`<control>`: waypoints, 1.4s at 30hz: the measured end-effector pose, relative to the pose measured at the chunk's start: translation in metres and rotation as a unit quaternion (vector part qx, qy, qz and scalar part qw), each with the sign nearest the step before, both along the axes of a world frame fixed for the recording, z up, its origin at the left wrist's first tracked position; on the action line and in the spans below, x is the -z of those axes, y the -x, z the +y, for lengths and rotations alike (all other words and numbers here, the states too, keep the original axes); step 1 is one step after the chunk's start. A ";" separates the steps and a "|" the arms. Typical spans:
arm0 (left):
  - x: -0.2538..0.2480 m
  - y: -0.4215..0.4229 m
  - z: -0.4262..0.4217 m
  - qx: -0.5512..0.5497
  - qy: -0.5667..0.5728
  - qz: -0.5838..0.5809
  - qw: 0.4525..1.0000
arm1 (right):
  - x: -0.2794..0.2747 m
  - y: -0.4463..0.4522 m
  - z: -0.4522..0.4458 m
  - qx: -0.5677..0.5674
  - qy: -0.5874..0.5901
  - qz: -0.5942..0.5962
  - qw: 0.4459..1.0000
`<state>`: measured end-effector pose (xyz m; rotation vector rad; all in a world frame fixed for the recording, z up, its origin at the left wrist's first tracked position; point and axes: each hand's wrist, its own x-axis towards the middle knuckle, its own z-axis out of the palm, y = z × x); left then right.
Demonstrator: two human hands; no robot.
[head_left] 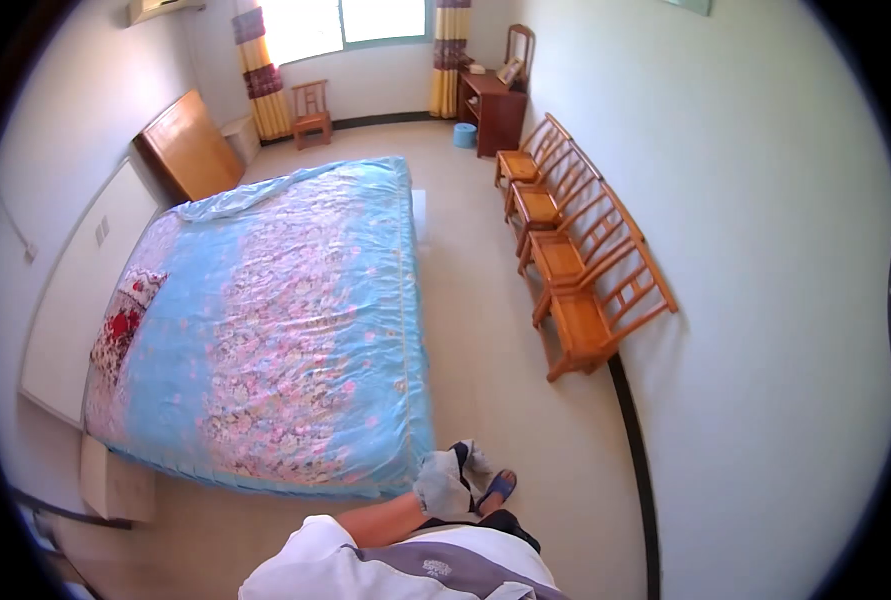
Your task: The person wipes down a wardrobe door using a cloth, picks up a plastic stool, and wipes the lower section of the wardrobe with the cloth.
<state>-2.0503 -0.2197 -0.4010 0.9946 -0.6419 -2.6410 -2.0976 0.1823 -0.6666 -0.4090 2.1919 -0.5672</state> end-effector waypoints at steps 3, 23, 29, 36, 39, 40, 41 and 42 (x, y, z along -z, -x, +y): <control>0.083 0.047 -0.020 -0.059 0.072 0.061 0.994 | -0.003 0.093 -0.027 -0.069 0.012 0.015 0.997; 0.058 0.217 -0.268 -0.258 -0.283 0.203 0.901 | -0.084 0.397 -0.564 -0.038 0.211 -0.245 0.946; -0.042 0.269 -0.384 -0.205 0.056 0.196 0.957 | -0.045 0.443 -0.603 -0.110 0.113 -0.169 0.973; -0.046 0.314 -0.488 -0.200 0.195 0.217 0.936 | -0.036 0.487 -0.601 0.064 -0.015 -0.164 0.984; -0.041 0.323 -0.524 -0.177 0.036 0.135 0.974 | -0.027 0.506 -0.620 -0.024 -0.059 -0.105 0.992; -0.035 0.329 -0.538 -0.171 0.009 0.120 0.978 | -0.023 0.511 -0.631 -0.062 -0.038 -0.072 0.995; -0.026 0.335 -0.552 -0.169 0.008 0.109 0.980 | -0.016 0.518 -0.646 -0.061 -0.037 -0.074 0.995; -0.019 0.341 -0.567 -0.165 0.002 0.095 0.982 | -0.008 0.527 -0.662 -0.104 -0.040 -0.037 0.993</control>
